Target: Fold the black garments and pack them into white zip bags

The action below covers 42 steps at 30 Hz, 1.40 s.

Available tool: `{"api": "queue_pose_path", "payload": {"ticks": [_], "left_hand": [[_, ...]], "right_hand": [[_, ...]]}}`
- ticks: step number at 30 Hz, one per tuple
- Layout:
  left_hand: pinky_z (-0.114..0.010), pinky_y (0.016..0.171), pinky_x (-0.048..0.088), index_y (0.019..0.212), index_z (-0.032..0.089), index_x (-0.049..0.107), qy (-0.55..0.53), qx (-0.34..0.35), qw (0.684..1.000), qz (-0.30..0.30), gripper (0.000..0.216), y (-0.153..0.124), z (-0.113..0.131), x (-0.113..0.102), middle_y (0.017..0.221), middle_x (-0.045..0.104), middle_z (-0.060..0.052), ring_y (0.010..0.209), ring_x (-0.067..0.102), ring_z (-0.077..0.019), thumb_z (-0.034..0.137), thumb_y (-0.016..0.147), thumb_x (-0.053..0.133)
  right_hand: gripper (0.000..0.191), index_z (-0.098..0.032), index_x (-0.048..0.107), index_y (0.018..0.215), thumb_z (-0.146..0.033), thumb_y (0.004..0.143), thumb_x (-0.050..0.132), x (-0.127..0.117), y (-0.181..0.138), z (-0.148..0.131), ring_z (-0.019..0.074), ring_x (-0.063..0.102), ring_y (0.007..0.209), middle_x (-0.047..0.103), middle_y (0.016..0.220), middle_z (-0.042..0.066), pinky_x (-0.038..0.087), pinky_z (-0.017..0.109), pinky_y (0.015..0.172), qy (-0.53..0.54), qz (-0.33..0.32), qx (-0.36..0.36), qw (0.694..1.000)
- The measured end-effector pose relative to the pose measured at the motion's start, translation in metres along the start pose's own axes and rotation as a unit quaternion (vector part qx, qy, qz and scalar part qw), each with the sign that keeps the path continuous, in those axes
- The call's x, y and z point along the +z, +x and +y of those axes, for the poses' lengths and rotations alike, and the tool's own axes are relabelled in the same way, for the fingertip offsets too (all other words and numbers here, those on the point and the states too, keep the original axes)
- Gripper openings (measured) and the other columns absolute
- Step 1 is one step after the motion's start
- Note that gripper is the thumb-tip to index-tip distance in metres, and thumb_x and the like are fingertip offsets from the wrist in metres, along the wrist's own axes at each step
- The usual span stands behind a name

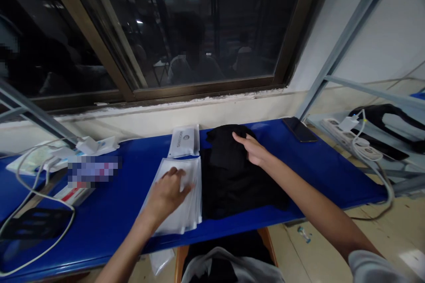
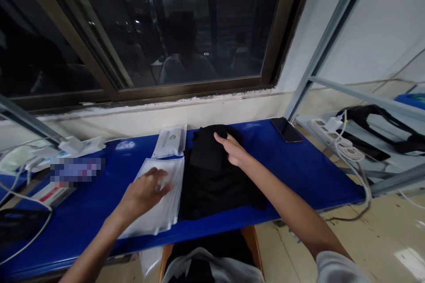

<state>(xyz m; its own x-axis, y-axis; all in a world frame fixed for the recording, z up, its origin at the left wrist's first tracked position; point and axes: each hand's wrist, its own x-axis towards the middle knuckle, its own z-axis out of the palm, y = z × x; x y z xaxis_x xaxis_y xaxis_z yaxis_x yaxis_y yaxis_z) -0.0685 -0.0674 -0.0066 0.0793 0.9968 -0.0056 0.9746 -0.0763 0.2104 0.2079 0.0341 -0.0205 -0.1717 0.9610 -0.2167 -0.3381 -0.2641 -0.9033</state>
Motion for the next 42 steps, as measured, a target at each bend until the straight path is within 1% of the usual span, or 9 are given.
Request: {"api": "queue_pose_path", "payload": {"ticks": [4, 9, 13, 16, 23, 28, 32, 36, 42], "left_hand": [[-0.036, 0.079, 0.054, 0.117, 0.016, 0.068, 0.104, -0.031, 0.994, -0.019, 0.030, -0.028, 0.010, 0.019, 0.117, 0.069, -0.017, 0.112, 0.067, -0.0326, 0.019, 0.097, 0.046], [-0.033, 0.060, 0.051, 0.128, 0.014, 0.063, 0.186, -0.025, 0.982, 0.014, 0.052, -0.039, 0.024, 0.012, 0.098, 0.073, -0.014, 0.094, 0.072, -0.0301, -0.004, 0.089, 0.035], [-0.030, 0.057, 0.050, 0.107, 0.019, 0.070, 0.171, 0.044, 0.971, 0.162, 0.037, -0.042, 0.035, -0.019, 0.117, 0.069, -0.012, 0.105, 0.068, -0.0283, 0.002, 0.093, 0.040], [-0.032, 0.057, 0.051, 0.123, 0.017, 0.064, 0.181, 0.093, 0.944, 0.260, 0.035, -0.025, 0.057, -0.036, 0.123, 0.064, -0.015, 0.110, 0.064, -0.0313, 0.011, 0.097, 0.043], [-0.036, 0.071, 0.060, 0.148, 0.022, 0.037, 0.080, 0.214, 0.956, 0.184, 0.076, 0.045, 0.080, -0.015, 0.146, 0.045, -0.018, 0.105, 0.067, -0.0283, -0.004, 0.076, 0.043], [-0.037, 0.080, 0.061, 0.159, 0.022, 0.018, 0.066, 0.237, 0.955, 0.164, 0.088, 0.054, 0.072, 0.010, 0.158, 0.035, -0.019, 0.118, 0.065, -0.0314, -0.006, 0.078, 0.037], [-0.042, 0.084, 0.062, 0.163, 0.022, 0.006, 0.041, 0.246, 0.959, 0.138, 0.089, 0.049, 0.075, 0.018, 0.163, 0.027, -0.020, 0.126, 0.061, -0.0354, -0.004, 0.083, 0.035], [-0.041, 0.083, 0.062, 0.164, 0.022, 0.001, 0.028, 0.234, 0.963, 0.133, 0.096, 0.036, 0.083, 0.033, 0.165, 0.025, -0.022, 0.125, 0.062, -0.0365, -0.005, 0.080, 0.040], [-0.040, 0.084, 0.062, 0.161, 0.021, 0.023, -0.084, 0.333, 0.924, 0.169, 0.074, 0.012, 0.098, 0.038, 0.159, 0.038, -0.019, 0.117, 0.066, -0.0322, 0.008, 0.092, 0.047]], "right_hand": [[0.042, -0.022, 0.073, 0.099, -0.039, 0.065, 0.092, -0.005, 0.001, -0.005, 0.0271, 0.072, 0.103, 0.077, 0.104, 0.009, 0.058, 0.043, 0.098, 0.012, -0.053, 0.008, 0.998], [0.048, -0.021, 0.075, 0.098, -0.021, 0.054, 0.095, 0.003, -0.006, -0.001, 0.0250, 0.075, 0.096, 0.079, 0.102, 0.008, 0.061, 0.040, 0.094, 0.013, -0.085, -0.001, 0.996], [0.047, -0.021, 0.075, 0.096, -0.023, 0.054, 0.095, 0.010, -0.022, -0.001, 0.0248, 0.076, 0.092, 0.079, 0.098, 0.006, 0.062, 0.041, 0.091, 0.049, -0.110, -0.014, 0.993], [0.041, -0.018, 0.076, 0.089, -0.027, 0.054, 0.095, 0.012, -0.035, -0.006, 0.0273, 0.076, 0.091, 0.079, 0.093, 0.006, 0.060, 0.045, 0.092, 0.049, -0.164, -0.033, 0.985], [0.035, -0.023, 0.077, 0.105, -0.027, 0.071, 0.084, 0.005, -0.026, -0.013, 0.0280, 0.072, 0.106, 0.078, 0.106, 0.005, 0.051, 0.047, 0.106, -0.090, -0.119, -0.191, 0.970], [0.044, -0.029, 0.079, 0.107, -0.007, 0.074, 0.061, 0.002, -0.017, -0.012, 0.0308, 0.071, 0.107, 0.079, 0.105, 0.001, 0.051, 0.044, 0.100, -0.310, -0.006, -0.351, 0.884], [0.049, -0.029, 0.080, 0.098, -0.001, 0.068, 0.052, 0.005, -0.019, -0.007, 0.0285, 0.073, 0.091, 0.079, 0.098, 0.000, 0.054, 0.040, 0.087, -0.383, -0.060, -0.345, 0.855], [0.038, -0.022, 0.078, 0.095, -0.007, 0.066, 0.059, 0.011, -0.014, 0.010, 0.0257, 0.071, 0.089, 0.078, 0.096, 0.002, 0.054, 0.039, 0.089, -0.321, -0.091, -0.294, 0.895], [0.027, -0.021, 0.073, 0.093, -0.019, 0.066, 0.070, 0.019, -0.004, 0.032, 0.0256, 0.070, 0.096, 0.077, 0.094, 0.003, 0.056, 0.038, 0.090, 0.020, 0.004, -0.226, 0.974]]}}
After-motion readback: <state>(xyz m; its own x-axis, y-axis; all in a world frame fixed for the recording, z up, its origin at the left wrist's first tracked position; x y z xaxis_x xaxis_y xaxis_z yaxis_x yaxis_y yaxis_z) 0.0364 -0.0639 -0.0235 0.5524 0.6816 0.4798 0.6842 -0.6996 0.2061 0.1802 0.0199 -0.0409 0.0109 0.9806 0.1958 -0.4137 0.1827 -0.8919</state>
